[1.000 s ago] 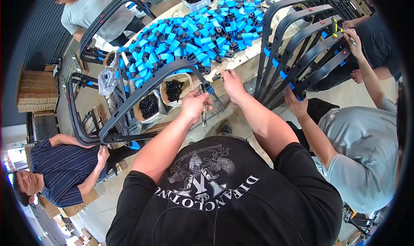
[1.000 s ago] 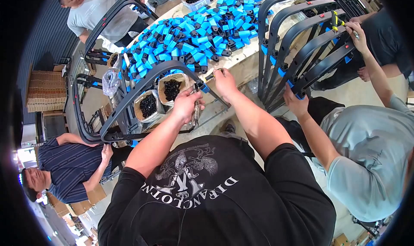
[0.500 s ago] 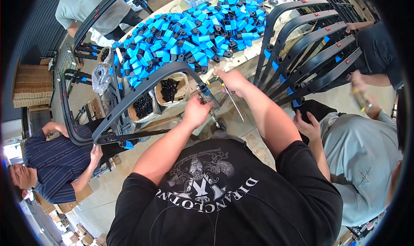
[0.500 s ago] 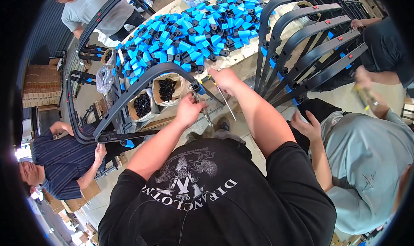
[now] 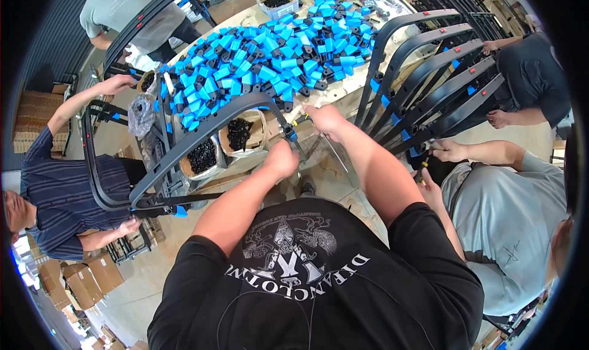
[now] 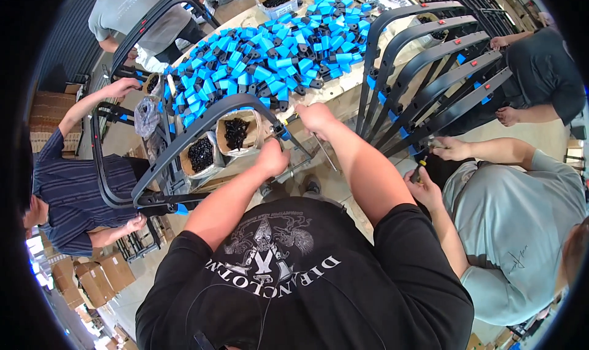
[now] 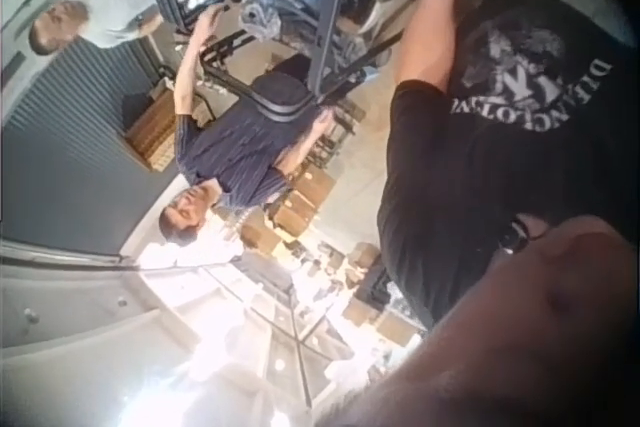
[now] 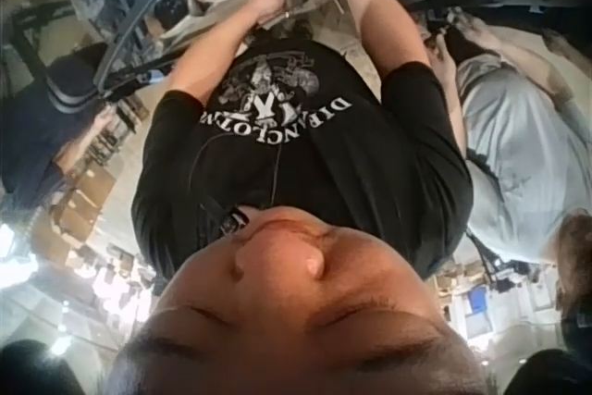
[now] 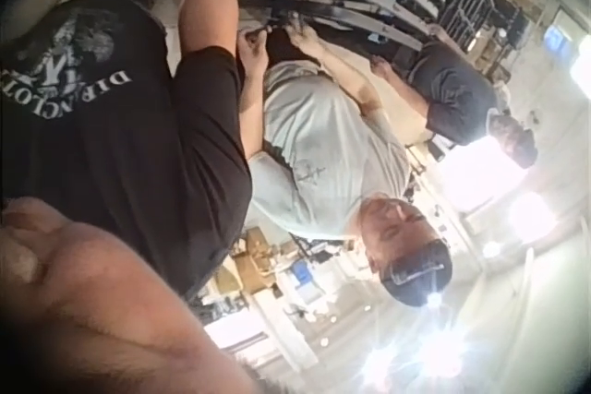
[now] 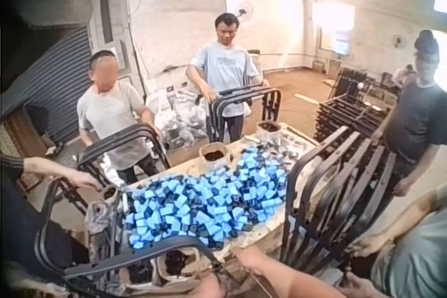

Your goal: Assembling blue plastic components onto metal frames using a wrench in a factory setting.

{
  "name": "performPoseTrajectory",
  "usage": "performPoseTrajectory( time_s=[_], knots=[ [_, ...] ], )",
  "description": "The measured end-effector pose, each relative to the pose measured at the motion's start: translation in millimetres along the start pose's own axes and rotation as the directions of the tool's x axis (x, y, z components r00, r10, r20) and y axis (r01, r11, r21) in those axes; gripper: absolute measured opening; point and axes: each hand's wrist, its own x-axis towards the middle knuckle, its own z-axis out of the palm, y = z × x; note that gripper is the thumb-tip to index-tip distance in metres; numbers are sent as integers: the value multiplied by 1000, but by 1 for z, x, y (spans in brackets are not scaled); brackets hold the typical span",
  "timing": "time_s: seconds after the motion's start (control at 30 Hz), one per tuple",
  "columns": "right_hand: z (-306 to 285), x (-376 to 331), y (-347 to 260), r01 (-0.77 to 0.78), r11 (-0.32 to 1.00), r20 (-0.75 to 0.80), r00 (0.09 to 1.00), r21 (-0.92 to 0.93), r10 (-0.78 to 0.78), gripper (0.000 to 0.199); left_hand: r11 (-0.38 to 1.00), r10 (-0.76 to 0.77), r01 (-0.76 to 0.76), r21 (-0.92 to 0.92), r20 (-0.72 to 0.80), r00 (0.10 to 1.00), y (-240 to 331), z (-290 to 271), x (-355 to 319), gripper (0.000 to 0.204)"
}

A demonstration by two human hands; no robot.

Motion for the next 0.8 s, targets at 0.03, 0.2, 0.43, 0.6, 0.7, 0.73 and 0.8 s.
performPoseTrajectory(
  time_s=[0.03, 0.2, 0.43, 0.6, 0.7, 0.73, 0.8],
  knots=[
    [-5, 6, 1, 6, 1000, -19, 1000, 2, -6, 46, 994, -90, 84, 72, 78, 993, 14, -9, 6, 27],
    [0, 26, 35, 197, 974, -101, 977, 114, -186, 52, 400, 31, 262, -878, 299, 954, 30, -27, -10, 25],
    [10, 8, 14, 76, 988, -99, 993, 135, -62, 56, 656, -9, 268, -705, 348, 938, 30, -25, -8, 26],
    [14, 32, 32, 208, 926, -135, 976, 314, -174, 52, 557, 40, 208, -804, 276, 960, 19, -21, -8, 25],
    [12, 7, 11, 54, 999, 6, 999, -5, -54, 50, 983, 71, -58, 175, -69, 995, 20, -3, -9, 32],
    [10, 7, 11, 53, 995, -29, 998, 83, -51, 50, 999, -41, 40, 33, 9, 999, 35, -12, -9, 32],
    [8, 19, 21, 107, 977, -73, 993, 183, -96, 49, 744, -107, 273, -610, 295, 950, 38, -20, -5, 25]
  ],
)
